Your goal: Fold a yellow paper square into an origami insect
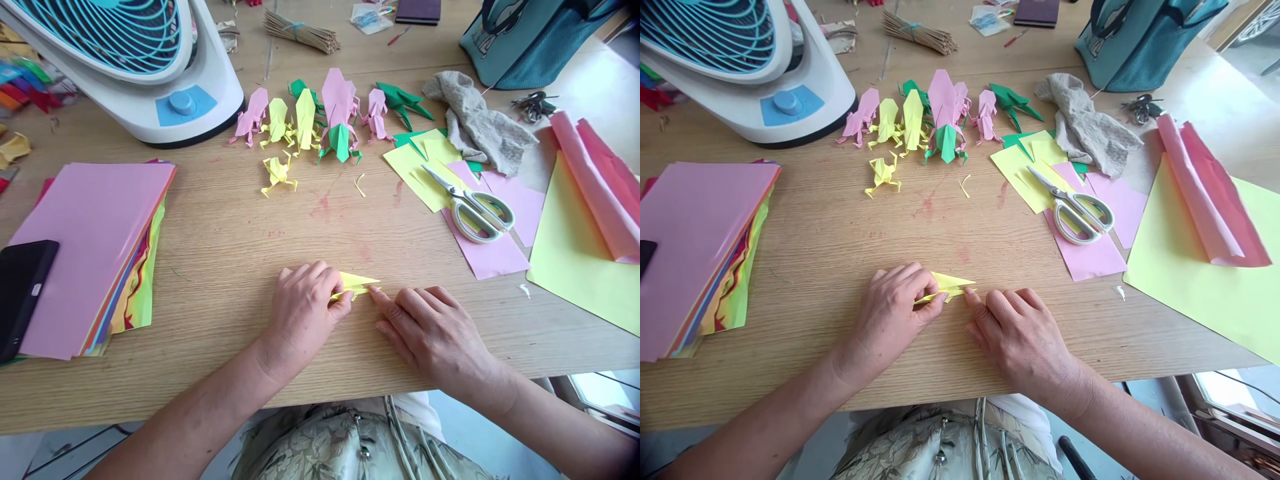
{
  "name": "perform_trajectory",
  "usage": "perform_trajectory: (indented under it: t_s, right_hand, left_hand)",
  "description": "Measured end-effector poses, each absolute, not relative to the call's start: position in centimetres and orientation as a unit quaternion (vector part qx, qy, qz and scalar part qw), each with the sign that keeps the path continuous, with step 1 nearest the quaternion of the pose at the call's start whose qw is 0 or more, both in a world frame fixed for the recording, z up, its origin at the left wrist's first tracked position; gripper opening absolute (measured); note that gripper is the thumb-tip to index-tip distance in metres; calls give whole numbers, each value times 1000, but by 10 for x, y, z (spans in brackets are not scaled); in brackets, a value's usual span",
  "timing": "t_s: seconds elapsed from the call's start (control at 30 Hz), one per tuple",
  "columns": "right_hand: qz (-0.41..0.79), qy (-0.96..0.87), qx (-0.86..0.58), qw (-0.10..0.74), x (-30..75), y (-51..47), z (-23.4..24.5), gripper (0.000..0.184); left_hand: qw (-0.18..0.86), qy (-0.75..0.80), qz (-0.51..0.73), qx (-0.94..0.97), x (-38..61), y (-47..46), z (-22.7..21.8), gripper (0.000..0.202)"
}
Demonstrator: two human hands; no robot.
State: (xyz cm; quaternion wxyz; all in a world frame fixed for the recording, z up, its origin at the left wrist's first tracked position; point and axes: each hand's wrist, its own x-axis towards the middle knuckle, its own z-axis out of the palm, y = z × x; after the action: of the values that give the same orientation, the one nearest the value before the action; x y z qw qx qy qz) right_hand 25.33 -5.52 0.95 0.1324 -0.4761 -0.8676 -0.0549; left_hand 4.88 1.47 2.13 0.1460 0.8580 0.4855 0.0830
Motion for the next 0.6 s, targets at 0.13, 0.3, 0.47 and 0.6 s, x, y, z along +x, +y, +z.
perform_trajectory:
  t_s: [0.13,0.3,0.47,0.6]
  right_hand:
    - [-84,-850,-511,97,253,-59,10,40]
    - [-83,-851,-505,116,253,-59,13,35]
    - [8,-877,-439,196,243,-55,13,30]
    - [67,-883,-415,209,239,-49,8,33]
  left_hand:
    - [149,488,80,856,49,15,22,15]
    - [152,490,80,854,50,15,22,15]
    - [157,488,81,855,49,15,21,16]
    - [161,484,88,856,48,14,20,14]
